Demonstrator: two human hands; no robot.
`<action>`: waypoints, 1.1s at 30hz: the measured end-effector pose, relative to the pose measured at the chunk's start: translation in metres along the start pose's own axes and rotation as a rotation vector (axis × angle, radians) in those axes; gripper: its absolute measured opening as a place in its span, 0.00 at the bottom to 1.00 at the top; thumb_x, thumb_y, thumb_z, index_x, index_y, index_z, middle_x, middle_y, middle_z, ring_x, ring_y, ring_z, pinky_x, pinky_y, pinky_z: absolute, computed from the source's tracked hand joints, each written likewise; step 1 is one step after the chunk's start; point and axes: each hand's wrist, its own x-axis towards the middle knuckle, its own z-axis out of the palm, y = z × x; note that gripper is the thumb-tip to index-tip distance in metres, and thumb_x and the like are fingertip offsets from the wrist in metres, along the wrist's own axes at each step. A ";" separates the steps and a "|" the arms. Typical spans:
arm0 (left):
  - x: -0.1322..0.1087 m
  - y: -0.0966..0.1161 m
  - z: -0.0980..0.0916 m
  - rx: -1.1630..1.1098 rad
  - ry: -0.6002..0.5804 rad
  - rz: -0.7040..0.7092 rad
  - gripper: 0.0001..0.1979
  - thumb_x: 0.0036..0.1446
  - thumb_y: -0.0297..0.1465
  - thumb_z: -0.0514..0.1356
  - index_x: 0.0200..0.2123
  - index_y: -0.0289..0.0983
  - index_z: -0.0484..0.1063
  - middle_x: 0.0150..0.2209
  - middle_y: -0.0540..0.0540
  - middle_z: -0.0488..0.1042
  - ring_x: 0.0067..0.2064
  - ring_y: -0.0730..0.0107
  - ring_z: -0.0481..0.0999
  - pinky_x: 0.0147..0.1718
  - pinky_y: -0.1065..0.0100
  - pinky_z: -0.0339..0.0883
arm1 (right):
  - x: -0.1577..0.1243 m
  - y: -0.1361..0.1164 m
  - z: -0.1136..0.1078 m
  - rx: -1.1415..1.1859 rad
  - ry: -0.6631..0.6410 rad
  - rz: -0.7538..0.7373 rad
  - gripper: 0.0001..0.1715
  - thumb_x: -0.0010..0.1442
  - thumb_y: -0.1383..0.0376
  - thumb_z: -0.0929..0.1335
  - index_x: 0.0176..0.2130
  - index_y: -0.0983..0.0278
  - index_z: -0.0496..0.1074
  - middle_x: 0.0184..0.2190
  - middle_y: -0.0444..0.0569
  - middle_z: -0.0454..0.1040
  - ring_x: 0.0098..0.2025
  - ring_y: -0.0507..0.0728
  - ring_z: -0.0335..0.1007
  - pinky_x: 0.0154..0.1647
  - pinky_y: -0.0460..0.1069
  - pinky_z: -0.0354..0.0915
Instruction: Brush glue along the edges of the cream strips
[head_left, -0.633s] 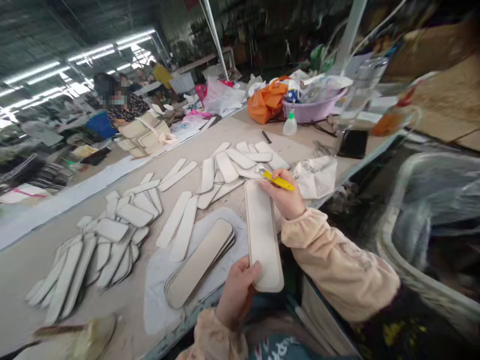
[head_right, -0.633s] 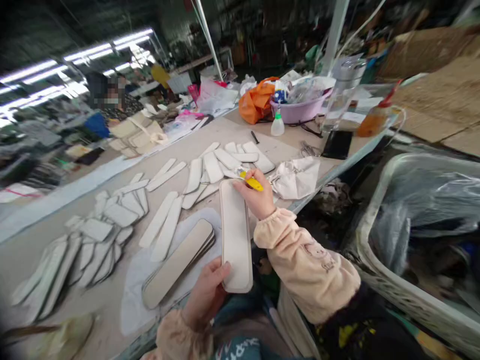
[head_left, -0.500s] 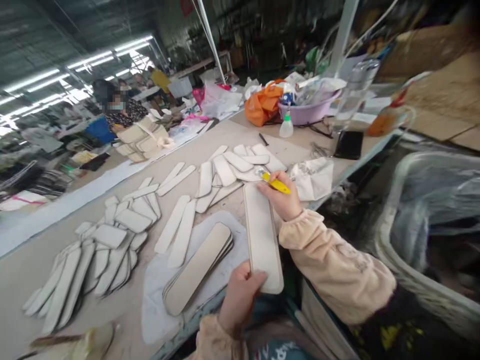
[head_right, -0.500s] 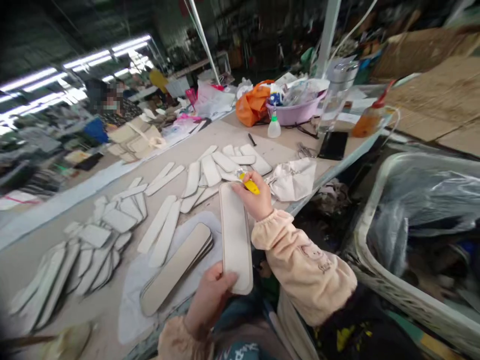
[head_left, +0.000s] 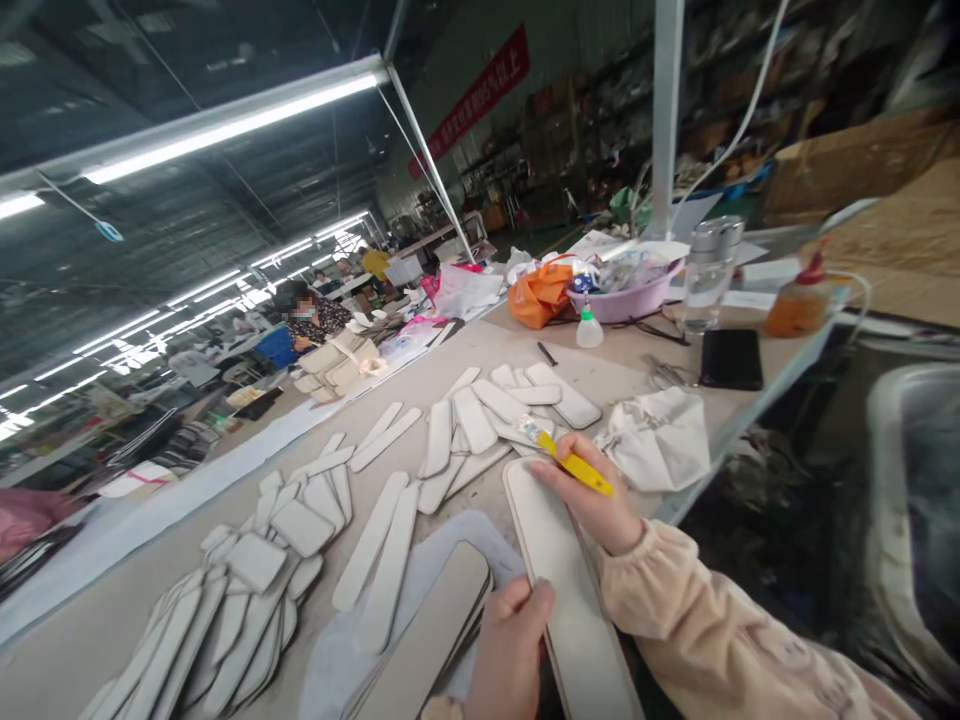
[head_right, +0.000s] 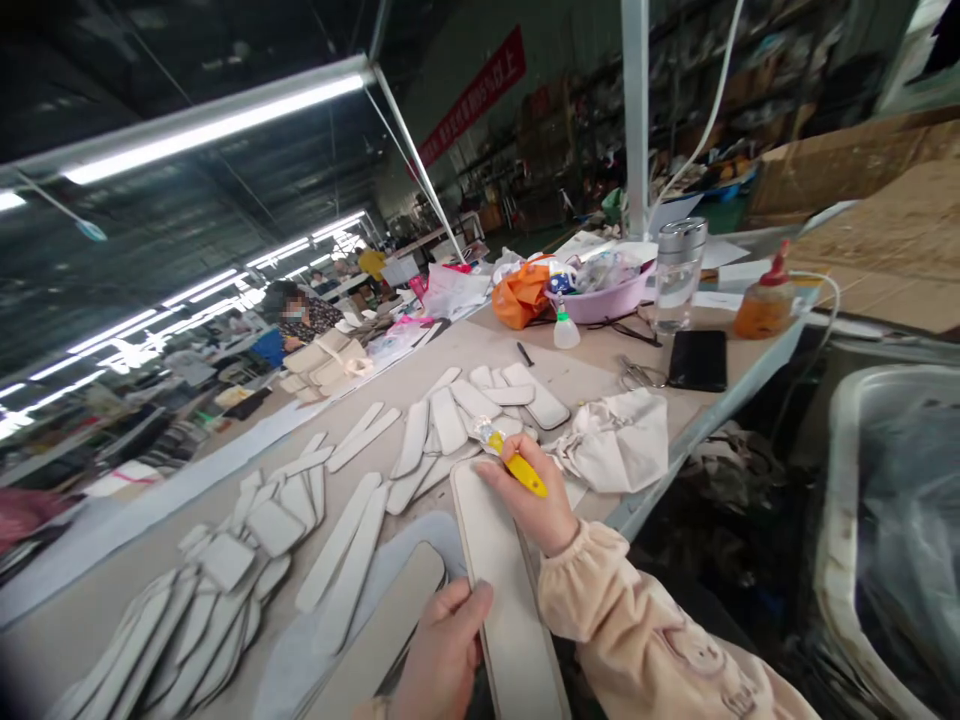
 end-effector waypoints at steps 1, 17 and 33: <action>0.003 0.004 0.002 0.044 0.020 0.023 0.23 0.44 0.49 0.68 0.31 0.33 0.76 0.23 0.47 0.73 0.27 0.67 0.72 0.27 0.70 0.62 | 0.002 0.001 -0.002 -0.002 0.001 -0.003 0.17 0.55 0.58 0.72 0.34 0.59 0.60 0.24 0.37 0.65 0.25 0.50 0.60 0.28 0.45 0.58; 0.188 0.180 0.013 0.557 0.192 0.299 0.15 0.54 0.39 0.62 0.35 0.32 0.72 0.28 0.41 0.78 0.32 0.62 0.78 0.33 0.65 0.72 | 0.026 0.004 -0.035 -0.019 0.212 -0.072 0.16 0.57 0.57 0.72 0.37 0.58 0.61 0.38 0.50 0.79 0.42 0.61 0.77 0.41 0.55 0.72; -0.083 0.040 -0.235 1.307 0.490 0.971 0.06 0.59 0.29 0.59 0.38 0.36 0.76 0.38 0.44 0.76 0.41 0.68 0.76 0.42 0.66 0.72 | -0.024 0.011 0.011 0.077 -0.151 0.085 0.15 0.61 0.51 0.66 0.37 0.58 0.72 0.20 0.44 0.66 0.22 0.54 0.61 0.22 0.50 0.56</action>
